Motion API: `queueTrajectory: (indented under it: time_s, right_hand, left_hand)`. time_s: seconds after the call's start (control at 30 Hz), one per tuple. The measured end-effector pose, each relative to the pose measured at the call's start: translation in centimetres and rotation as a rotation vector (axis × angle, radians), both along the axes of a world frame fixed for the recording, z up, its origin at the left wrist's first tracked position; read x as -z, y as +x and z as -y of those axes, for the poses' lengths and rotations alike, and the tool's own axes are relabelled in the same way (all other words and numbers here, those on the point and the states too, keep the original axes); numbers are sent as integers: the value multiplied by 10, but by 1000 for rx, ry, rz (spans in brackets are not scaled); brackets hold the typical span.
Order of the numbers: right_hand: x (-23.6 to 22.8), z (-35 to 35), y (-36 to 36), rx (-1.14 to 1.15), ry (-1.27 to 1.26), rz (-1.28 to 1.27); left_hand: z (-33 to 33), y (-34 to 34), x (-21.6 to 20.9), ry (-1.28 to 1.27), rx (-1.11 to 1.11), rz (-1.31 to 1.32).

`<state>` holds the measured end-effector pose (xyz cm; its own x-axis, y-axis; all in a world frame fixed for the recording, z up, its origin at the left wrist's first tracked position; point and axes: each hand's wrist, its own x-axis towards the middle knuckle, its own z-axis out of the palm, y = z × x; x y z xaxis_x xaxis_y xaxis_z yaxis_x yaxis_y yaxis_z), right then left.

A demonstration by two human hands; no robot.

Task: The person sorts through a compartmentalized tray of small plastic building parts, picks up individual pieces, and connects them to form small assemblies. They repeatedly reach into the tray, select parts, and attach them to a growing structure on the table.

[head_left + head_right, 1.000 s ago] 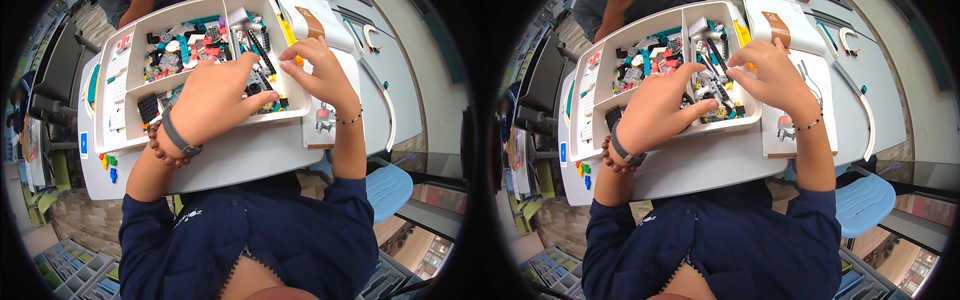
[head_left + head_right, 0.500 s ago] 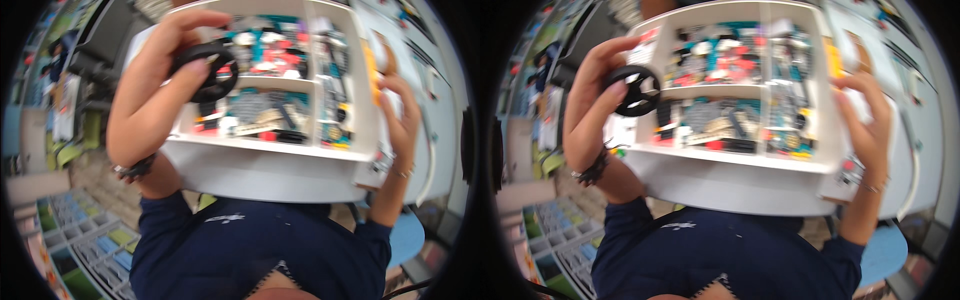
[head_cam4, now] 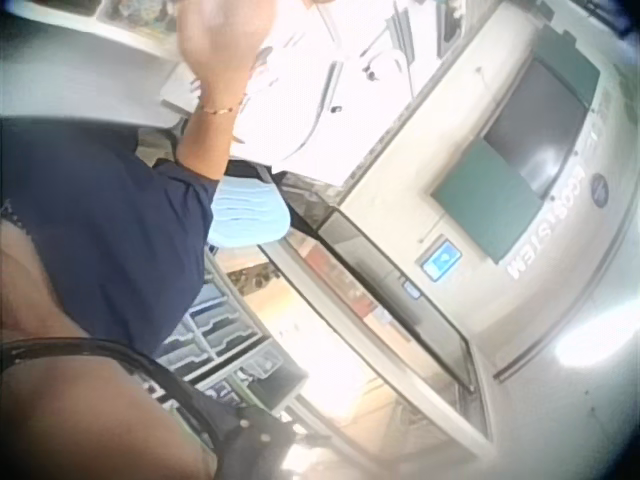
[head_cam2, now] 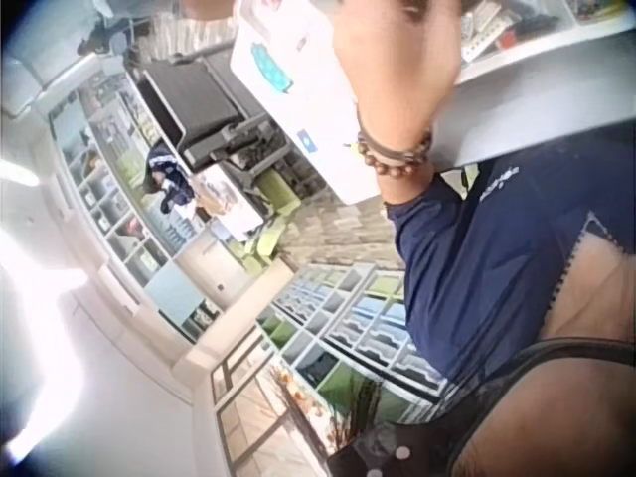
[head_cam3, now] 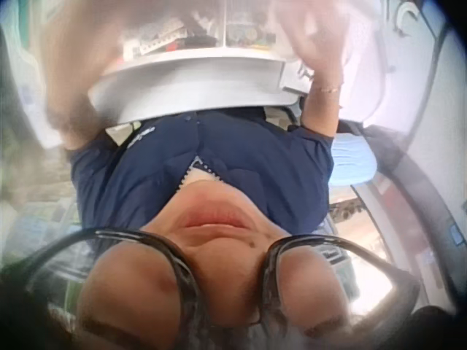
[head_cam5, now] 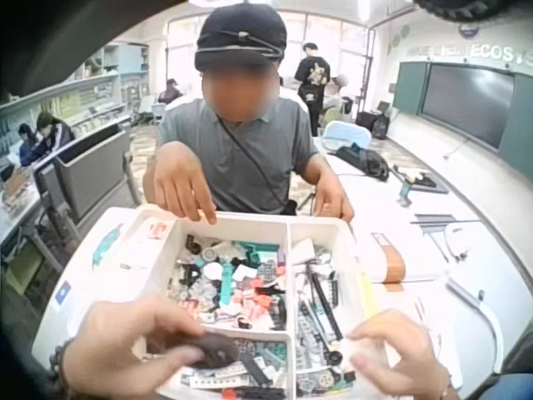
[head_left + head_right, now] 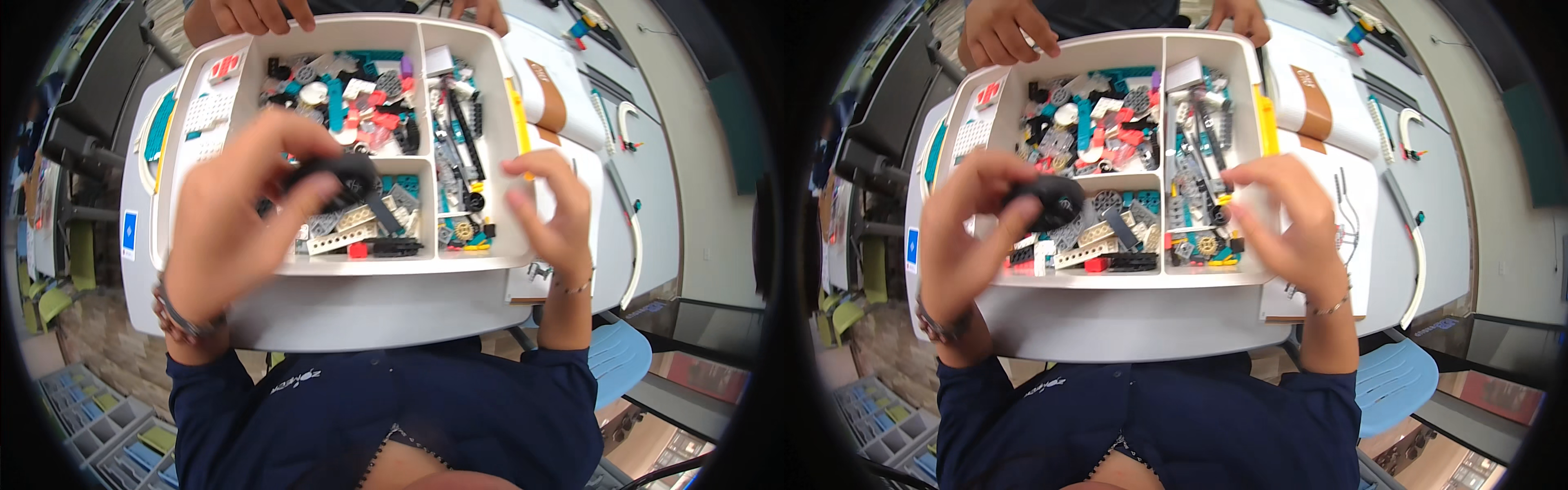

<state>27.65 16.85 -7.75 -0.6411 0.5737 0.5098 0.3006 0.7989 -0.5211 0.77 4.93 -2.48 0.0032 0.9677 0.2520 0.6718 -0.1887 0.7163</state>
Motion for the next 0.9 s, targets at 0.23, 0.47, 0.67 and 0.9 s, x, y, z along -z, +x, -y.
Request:
queueTrajectory:
  time_s: [0.23, 0.47, 0.67, 0.9]
  right_hand:
    - [-5, 44, -15, -388, -85, -57]
    - [-6, 42, -12, -330, -58, -82]
    - [2, 49, -12, -177, -56, -160]
    - [11, 69, -11, -130, -160, -157]
  left_hand:
    - [13, 48, 29, 419, 423, -85]
    - [16, 50, 30, 509, 372, -215]
    - [15, 49, 38, 506, 292, -190]
    - [31, 40, 45, 318, 300, 192]
